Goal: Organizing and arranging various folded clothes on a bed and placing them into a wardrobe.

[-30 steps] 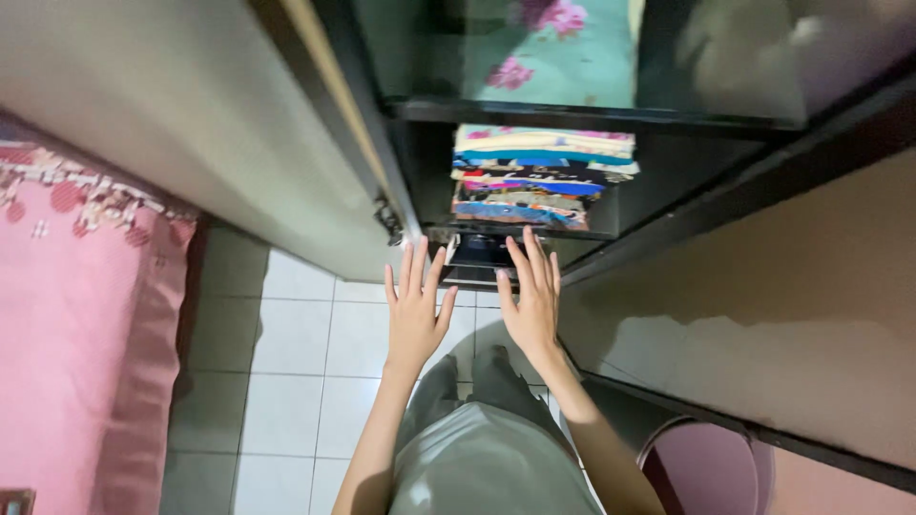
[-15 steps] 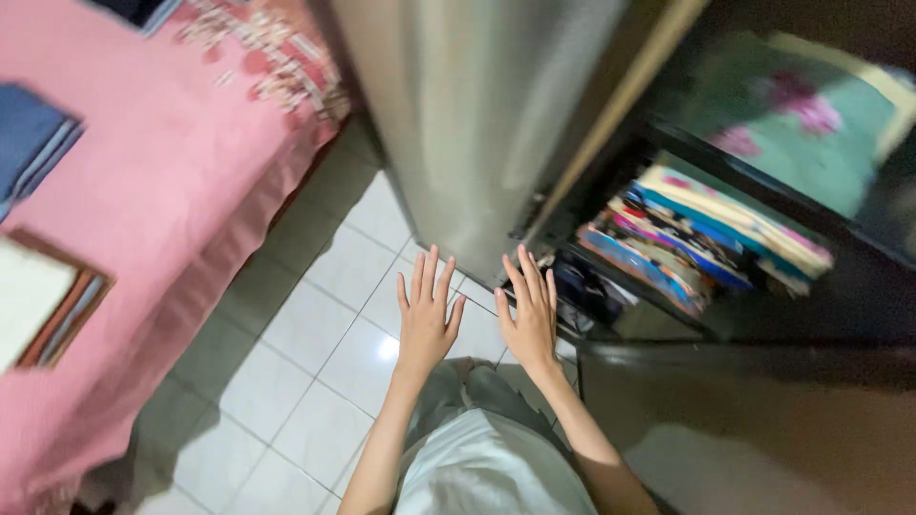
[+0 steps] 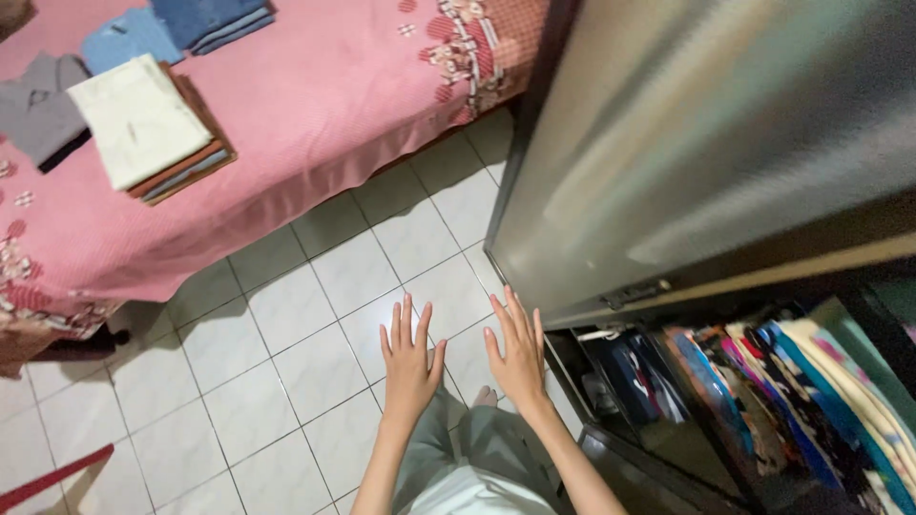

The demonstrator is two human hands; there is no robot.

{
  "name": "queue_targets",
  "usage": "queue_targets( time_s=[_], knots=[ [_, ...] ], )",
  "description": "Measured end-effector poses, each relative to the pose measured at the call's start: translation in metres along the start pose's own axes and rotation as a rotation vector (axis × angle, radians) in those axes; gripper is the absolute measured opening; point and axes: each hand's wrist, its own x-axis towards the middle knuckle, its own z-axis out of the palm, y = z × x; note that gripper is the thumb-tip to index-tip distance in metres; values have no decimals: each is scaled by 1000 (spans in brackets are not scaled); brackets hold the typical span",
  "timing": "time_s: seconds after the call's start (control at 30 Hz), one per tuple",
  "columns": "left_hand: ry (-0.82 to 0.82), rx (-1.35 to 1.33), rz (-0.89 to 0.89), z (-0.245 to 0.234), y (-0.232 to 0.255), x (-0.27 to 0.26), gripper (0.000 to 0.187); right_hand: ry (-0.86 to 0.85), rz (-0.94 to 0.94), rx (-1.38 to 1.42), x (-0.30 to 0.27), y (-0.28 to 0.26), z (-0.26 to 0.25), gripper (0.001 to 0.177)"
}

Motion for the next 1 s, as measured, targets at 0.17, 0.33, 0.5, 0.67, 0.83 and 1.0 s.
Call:
queue_targets(
  time_s=[0.17,0.33,0.5,0.67,0.83,1.0],
  knots=[
    [76,17,-108,-20,-29,-11,67,-94,-80,29,17,-26,28,55],
    [127,12,-189,-40,-60,-7,67,-159,-157,46,38,-61,59,56],
    [156,-22,-176,-69,-107,11,68,-180,-206,50,63,-110,89,55],
    [209,-35,-174,-110,-154,31,68,-159,-252,39,85,-160,129,56],
    [207,-44,-163,-143,-202,42,67,-180,-223,40,103,-210,165,55],
    [217,-42,-193,-169,-240,41,66,-217,-251,44,113,-248,190,57]
  ],
)
